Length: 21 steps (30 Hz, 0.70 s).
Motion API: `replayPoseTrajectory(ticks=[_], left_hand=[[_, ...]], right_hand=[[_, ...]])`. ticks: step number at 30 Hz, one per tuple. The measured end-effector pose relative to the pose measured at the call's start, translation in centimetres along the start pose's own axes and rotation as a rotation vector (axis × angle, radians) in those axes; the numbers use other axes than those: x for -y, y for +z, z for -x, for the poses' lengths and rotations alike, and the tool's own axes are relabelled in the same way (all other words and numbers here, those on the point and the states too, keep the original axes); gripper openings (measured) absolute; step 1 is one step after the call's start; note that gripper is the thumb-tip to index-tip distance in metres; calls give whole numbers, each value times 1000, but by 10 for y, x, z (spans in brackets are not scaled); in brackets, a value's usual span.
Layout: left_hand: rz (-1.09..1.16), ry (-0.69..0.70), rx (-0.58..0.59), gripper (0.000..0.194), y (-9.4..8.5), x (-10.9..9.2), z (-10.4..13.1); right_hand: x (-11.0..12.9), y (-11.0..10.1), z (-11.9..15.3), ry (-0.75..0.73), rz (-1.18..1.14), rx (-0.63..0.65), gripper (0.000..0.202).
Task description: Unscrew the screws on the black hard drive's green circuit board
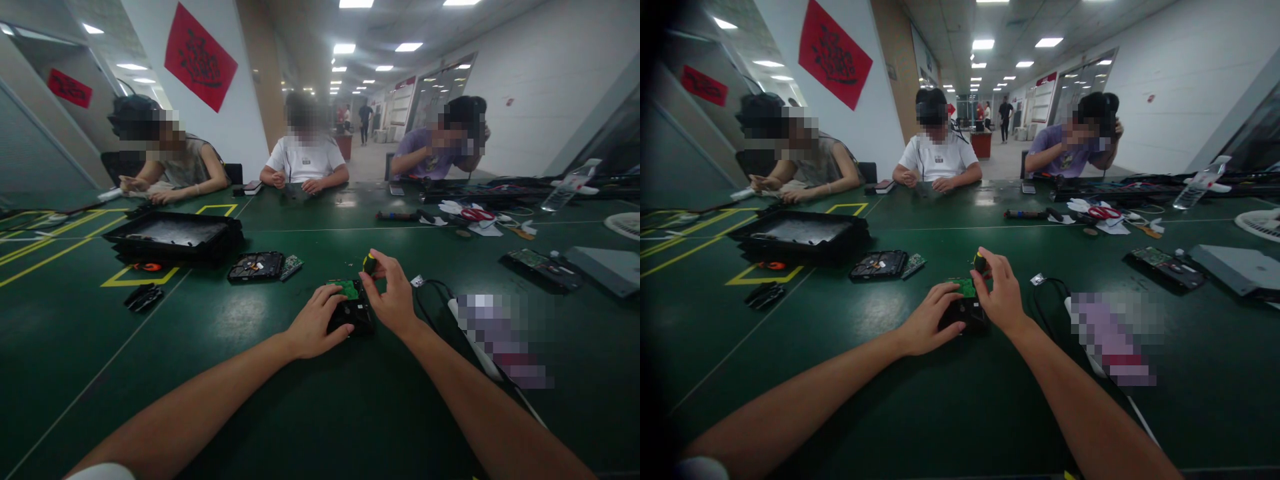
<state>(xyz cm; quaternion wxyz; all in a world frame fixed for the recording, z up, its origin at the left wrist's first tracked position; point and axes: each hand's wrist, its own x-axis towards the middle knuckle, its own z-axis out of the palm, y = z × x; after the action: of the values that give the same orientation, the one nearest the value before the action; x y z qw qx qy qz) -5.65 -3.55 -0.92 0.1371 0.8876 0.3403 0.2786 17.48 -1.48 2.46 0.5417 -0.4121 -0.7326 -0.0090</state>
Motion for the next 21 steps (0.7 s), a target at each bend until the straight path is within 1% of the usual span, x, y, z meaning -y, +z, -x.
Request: replayPoseTrajectory(ticks=[13, 21], left_hand=[[-18, 10, 13, 59, -1, -1, 0], [-14, 7, 15, 58, 0, 1, 1]], right_hand=[[-2, 3, 2, 4, -6, -13, 55], [0, 1, 2, 13, -24, -13, 52]])
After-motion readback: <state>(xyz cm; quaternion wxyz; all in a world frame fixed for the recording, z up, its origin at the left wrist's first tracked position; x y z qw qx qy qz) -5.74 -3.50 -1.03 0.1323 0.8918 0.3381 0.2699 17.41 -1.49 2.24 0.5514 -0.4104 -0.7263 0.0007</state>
